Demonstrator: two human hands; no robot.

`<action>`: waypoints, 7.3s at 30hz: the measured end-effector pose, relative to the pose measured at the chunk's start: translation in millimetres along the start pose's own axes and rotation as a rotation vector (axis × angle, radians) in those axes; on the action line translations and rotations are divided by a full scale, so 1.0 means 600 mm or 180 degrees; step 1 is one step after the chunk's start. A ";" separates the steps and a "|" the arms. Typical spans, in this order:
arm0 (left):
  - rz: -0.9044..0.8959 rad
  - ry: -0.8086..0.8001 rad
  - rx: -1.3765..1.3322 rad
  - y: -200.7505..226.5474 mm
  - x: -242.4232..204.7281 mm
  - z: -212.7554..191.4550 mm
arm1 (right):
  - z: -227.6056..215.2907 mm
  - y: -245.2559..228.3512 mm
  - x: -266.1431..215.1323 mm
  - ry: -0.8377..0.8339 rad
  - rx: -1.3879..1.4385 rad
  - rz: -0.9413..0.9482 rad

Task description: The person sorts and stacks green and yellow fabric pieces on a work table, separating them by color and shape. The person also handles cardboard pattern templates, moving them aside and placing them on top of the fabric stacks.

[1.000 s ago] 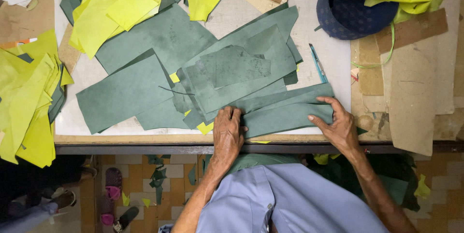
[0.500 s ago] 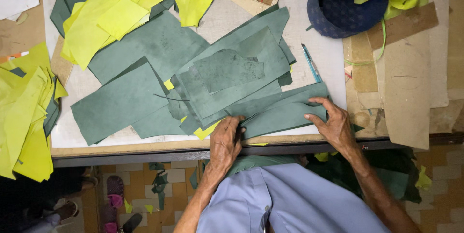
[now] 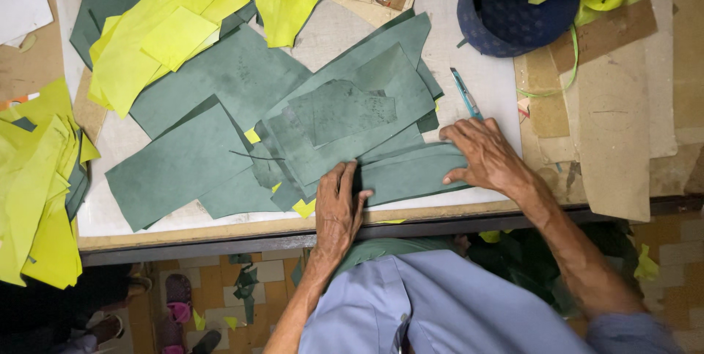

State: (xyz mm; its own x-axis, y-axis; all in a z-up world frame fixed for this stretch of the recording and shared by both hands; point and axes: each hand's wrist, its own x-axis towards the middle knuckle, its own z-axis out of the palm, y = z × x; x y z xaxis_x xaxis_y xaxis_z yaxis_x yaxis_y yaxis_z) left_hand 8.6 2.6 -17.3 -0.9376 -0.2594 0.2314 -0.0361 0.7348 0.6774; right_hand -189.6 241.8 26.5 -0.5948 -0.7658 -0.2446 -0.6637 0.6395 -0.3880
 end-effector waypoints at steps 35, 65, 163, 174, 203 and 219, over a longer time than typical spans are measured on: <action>0.0172 -0.0612 0.0090 0.020 -0.029 -0.273 | -0.125 -0.350 0.057 -0.0295 0.0438 -0.2563; -0.0464 0.0544 -0.0725 -0.241 0.121 -0.282 | -0.029 -0.111 0.197 0.2904 0.2118 0.0561; -0.0653 0.0879 0.1025 -0.311 -0.091 -0.381 | -0.055 -0.285 0.115 -0.0783 0.1685 -0.1336; -0.1637 0.1120 0.0756 -0.335 -0.107 -0.370 | -0.088 -0.188 -0.004 -0.0415 0.1046 -0.0610; -0.3176 0.1451 -0.1762 -0.313 -0.196 -0.350 | 0.202 -0.428 0.274 0.0530 0.3522 0.0672; -0.3333 0.1707 -0.1157 -0.318 -0.176 -0.331 | 0.203 -0.427 0.296 0.0685 0.2344 0.0991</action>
State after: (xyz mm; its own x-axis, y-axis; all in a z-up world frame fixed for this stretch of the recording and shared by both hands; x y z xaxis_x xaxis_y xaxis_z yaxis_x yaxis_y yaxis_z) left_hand 183.4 -234.5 -32.1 -0.2506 -0.9061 -0.3409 -0.5065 -0.1774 0.8438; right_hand -69.9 -66.1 -25.6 -0.8257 -0.4834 -0.2907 -0.0317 0.5543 -0.8317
